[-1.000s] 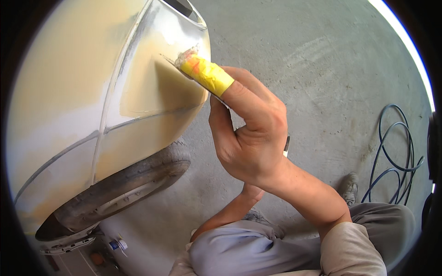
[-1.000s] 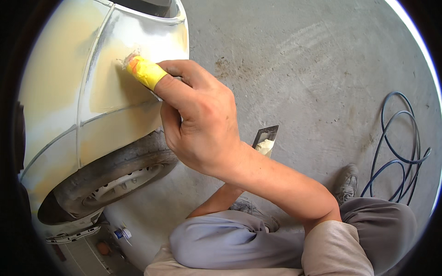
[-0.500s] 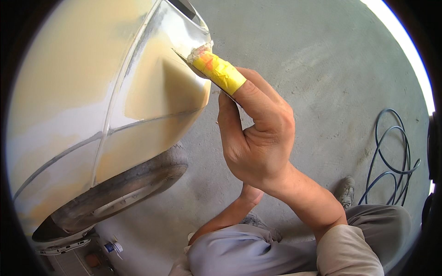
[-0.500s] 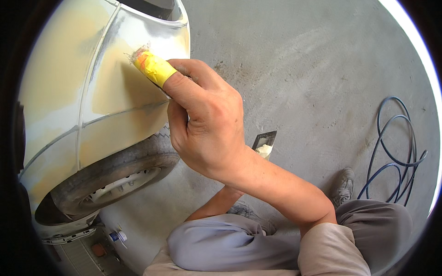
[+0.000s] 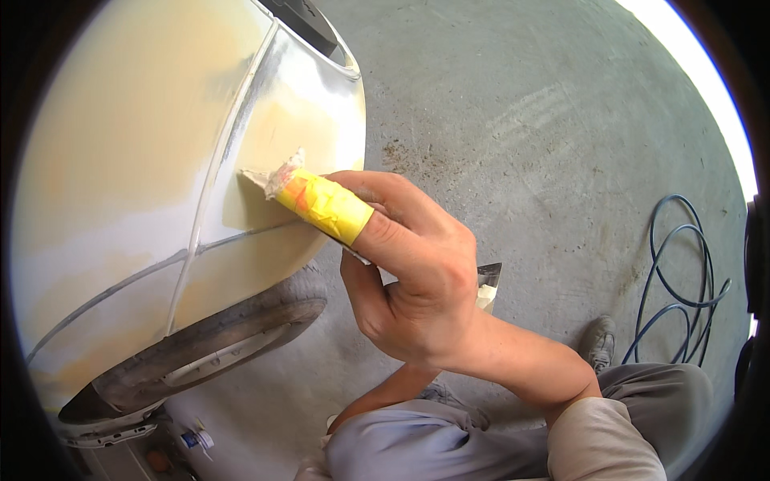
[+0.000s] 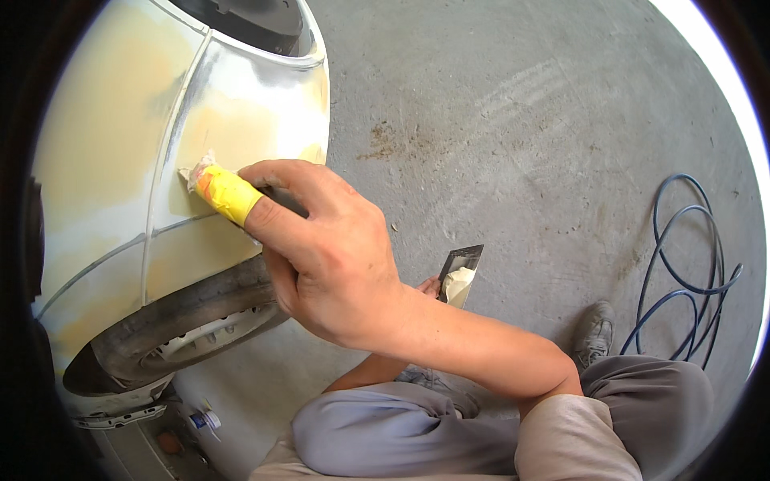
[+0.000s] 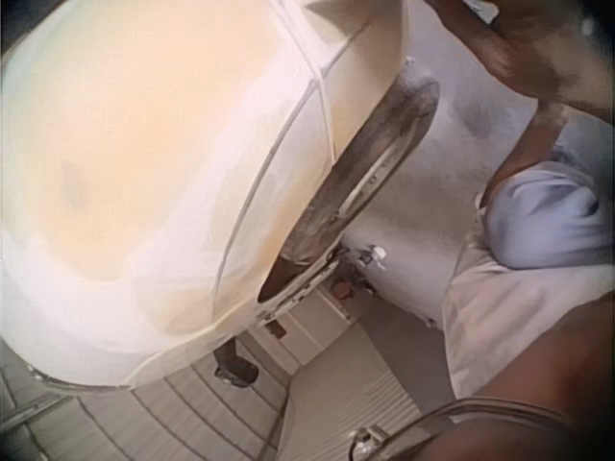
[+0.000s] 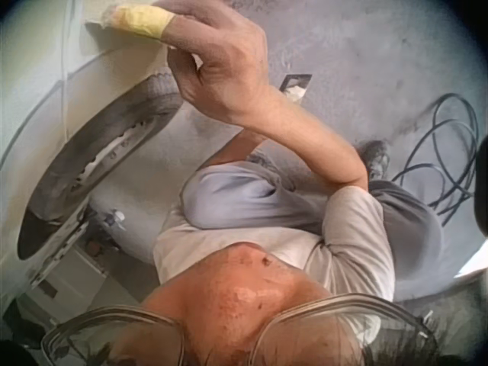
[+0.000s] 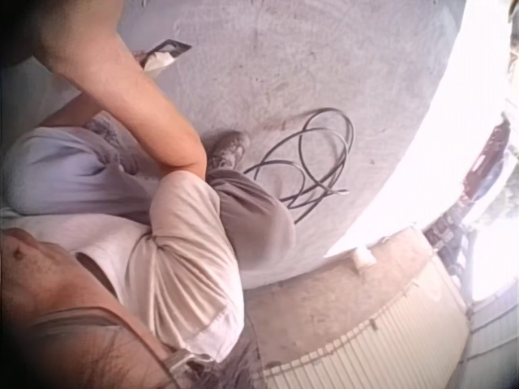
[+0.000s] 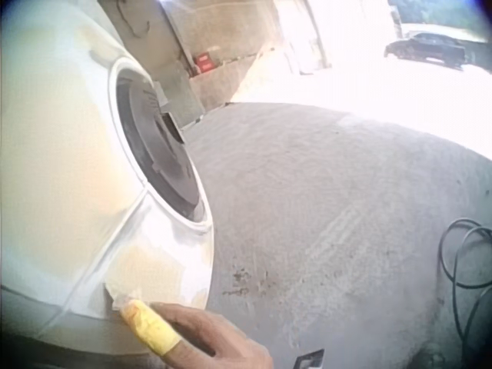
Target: The person applies body filler to the front wheel arch and bumper area of a white car using a metal spreader. They repeatedly scoop filler from a palette and smooth it over the surface.
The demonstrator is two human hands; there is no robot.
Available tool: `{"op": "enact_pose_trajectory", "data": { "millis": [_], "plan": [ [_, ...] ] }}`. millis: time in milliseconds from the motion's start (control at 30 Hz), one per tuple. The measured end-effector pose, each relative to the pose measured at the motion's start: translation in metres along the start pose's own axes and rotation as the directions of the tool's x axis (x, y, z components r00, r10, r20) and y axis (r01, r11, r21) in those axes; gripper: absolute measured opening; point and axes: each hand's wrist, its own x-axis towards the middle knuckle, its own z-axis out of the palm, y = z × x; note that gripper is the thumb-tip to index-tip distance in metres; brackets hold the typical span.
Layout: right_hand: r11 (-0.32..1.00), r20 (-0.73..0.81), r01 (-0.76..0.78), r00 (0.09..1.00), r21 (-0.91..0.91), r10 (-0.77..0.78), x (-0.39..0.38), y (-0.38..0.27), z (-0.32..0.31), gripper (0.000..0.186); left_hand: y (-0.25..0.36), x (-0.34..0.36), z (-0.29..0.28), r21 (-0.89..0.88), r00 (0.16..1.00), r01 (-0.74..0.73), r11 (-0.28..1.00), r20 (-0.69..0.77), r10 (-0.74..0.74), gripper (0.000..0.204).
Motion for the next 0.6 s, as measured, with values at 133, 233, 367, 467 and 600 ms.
{"op": "enact_pose_trajectory", "data": {
  "millis": [133, 233, 367, 467, 600],
  "plan": [
    [0.982, -0.062, -0.165, 0.985, -0.091, 0.16, 0.018, 0.015, -0.009, 0.034, -0.004, 0.0, -0.002, -0.057, 0.997, -0.032, 0.998, 0.074, 0.036, 0.02],
    [0.992, -0.05, -0.101, 0.994, -0.075, 0.097, 0.024, 0.021, -0.004, 0.039, -0.006, 0.001, -0.007, -0.019, 1.0, 0.015, 1.0, 0.006, -0.015, 0.024],
    [0.993, -0.075, -0.054, 0.996, -0.102, 0.046, 0.006, 0.013, 0.015, 0.051, -0.013, 0.007, -0.019, -0.011, 0.999, 0.037, 0.999, -0.038, -0.037, 0.029],
    [0.994, -0.108, -0.062, 0.993, -0.092, 0.052, -0.017, 0.003, 0.032, 0.058, -0.019, 0.012, -0.027, 0.034, 0.986, 0.126, 0.991, -0.117, -0.121, 0.034],
    [0.974, -0.146, 0.034, 0.987, -0.224, -0.069, -0.038, -0.013, 0.053, 0.055, -0.025, 0.015, -0.035, 0.095, 0.96, 0.22, 0.971, -0.198, -0.198, 0.04]
  ]
}}
